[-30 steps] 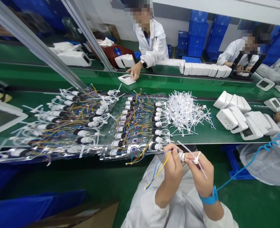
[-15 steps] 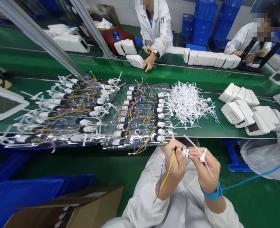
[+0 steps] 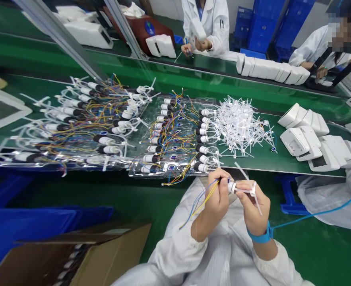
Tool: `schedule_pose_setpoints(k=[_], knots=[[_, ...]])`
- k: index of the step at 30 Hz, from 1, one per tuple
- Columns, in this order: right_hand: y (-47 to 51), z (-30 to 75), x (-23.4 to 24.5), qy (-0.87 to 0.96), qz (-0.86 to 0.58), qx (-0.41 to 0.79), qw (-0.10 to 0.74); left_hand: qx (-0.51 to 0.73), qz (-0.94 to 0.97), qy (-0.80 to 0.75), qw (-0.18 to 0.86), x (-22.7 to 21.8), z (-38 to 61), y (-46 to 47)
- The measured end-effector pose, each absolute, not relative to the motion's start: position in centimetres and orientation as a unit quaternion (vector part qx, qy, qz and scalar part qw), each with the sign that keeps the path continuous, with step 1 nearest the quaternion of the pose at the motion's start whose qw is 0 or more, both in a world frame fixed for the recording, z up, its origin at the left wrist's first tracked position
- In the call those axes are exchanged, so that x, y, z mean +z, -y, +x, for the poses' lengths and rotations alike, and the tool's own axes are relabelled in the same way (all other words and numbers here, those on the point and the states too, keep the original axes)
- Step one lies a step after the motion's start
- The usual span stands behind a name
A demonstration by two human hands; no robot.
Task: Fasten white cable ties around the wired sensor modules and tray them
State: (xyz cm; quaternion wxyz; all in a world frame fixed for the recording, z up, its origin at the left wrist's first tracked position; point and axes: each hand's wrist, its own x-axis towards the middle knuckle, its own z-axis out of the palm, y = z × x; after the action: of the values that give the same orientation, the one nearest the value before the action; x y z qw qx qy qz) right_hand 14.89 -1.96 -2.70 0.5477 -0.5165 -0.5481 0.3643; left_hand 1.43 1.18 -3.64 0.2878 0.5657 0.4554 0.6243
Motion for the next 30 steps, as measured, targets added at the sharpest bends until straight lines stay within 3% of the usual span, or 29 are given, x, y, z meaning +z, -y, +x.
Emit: schedule_pose_setpoints(k=[12, 18, 22, 26, 30], knots=[[2.4, 13.6, -2.7, 0.522, -0.536, 0.342, 0.568, 0.635, 0.557, -0.484, 0.228, -4.7, 2.0, -0.4], [2.0, 13.6, -3.6, 0.523, -0.534, 0.365, 0.555, 0.615, 0.56, -0.492, 0.258, -5.1, 1.6, -1.1], [1.9, 14.6, -5.1, 0.472, -0.5, 0.464, 0.559, 0.592, 0.546, -0.5, 0.318, -4.3, 1.0, -1.5], [2.0, 18.0, -6.1, 0.425, -0.431, 0.625, 0.492, 0.562, 0.521, -0.511, 0.39, -3.6, -0.4, -1.7], [2.5, 20.7, -5.4, 0.425, -0.439, 0.612, 0.503, 0.508, 0.559, -0.498, 0.427, -3.5, -2.0, -1.9]])
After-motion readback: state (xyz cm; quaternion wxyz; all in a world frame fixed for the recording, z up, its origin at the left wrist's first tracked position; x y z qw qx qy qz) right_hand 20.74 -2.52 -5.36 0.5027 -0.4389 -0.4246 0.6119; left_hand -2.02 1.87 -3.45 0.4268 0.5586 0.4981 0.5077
